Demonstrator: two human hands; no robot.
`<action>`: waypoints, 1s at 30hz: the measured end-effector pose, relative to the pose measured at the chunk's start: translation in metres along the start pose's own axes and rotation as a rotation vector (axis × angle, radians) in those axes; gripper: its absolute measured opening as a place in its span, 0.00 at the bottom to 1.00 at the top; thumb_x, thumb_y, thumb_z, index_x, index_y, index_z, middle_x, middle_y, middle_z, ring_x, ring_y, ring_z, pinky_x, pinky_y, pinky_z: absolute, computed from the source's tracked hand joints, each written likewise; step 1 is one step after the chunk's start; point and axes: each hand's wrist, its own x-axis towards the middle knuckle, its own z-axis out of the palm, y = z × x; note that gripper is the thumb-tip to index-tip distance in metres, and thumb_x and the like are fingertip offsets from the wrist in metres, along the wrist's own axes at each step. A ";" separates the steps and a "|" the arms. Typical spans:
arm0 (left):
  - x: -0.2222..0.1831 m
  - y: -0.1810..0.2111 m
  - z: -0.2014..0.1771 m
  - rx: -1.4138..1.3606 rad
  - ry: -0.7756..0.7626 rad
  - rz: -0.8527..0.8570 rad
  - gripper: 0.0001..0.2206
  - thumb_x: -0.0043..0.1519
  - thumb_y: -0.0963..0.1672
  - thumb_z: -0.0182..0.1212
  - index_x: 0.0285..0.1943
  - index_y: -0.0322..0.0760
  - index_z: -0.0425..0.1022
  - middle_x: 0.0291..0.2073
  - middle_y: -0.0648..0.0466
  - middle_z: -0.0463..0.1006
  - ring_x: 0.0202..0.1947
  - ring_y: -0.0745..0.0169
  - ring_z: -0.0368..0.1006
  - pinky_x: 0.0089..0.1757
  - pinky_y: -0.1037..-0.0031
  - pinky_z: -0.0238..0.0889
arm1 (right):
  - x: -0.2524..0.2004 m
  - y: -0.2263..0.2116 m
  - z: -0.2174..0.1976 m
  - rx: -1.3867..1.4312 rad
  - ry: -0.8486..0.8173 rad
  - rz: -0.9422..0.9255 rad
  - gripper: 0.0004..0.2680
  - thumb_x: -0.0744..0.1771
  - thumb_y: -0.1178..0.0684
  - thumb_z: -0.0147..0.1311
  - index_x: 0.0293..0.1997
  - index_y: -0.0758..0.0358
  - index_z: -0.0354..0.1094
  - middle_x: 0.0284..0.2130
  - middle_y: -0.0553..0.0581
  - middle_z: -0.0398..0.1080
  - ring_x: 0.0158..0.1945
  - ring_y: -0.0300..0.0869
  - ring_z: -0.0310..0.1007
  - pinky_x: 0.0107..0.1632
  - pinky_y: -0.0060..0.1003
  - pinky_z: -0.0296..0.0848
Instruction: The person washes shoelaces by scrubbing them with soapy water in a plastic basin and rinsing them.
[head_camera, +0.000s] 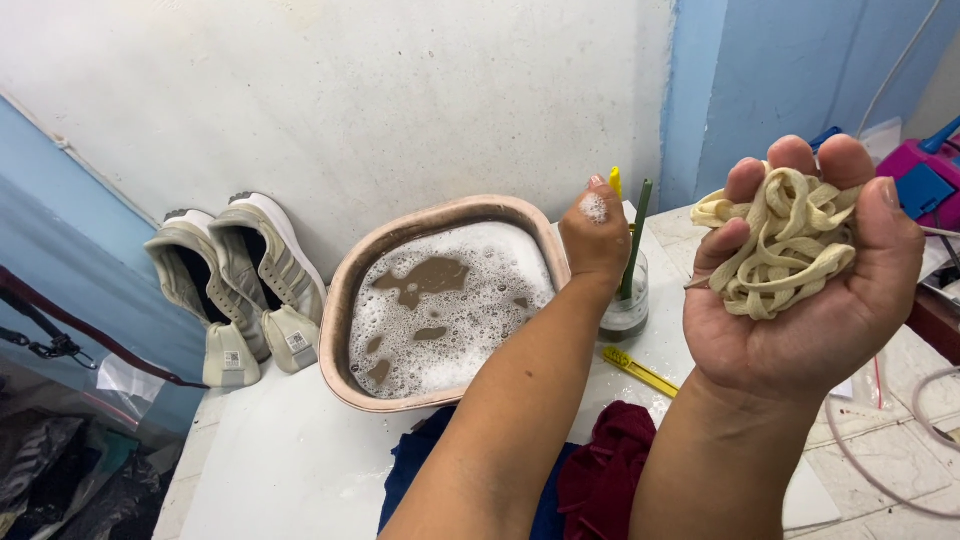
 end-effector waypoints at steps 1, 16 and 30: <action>0.001 -0.006 0.002 0.001 0.004 0.003 0.21 0.69 0.52 0.46 0.23 0.39 0.64 0.14 0.58 0.64 0.16 0.66 0.59 0.23 0.69 0.54 | 0.000 0.000 0.000 0.002 -0.004 0.003 0.09 0.66 0.47 0.55 0.45 0.57 0.76 0.42 0.52 0.76 0.45 0.43 0.77 0.32 0.28 0.76; 0.035 0.051 -0.092 -0.323 -0.419 0.045 0.14 0.71 0.49 0.39 0.32 0.46 0.60 0.27 0.60 0.62 0.29 0.67 0.58 0.35 0.76 0.57 | 0.012 0.005 -0.027 0.077 0.048 0.016 0.10 0.68 0.50 0.54 0.54 0.54 0.74 0.58 0.49 0.77 0.59 0.43 0.79 0.42 0.25 0.81; 0.096 -0.013 -0.254 -0.109 0.344 -0.348 0.22 0.63 0.46 0.37 0.41 0.30 0.81 0.42 0.44 0.84 0.48 0.54 0.79 0.50 0.72 0.71 | -0.007 0.010 0.000 -0.148 0.063 -0.005 0.09 0.66 0.43 0.53 0.46 0.46 0.75 0.44 0.45 0.77 0.50 0.39 0.78 0.36 0.20 0.73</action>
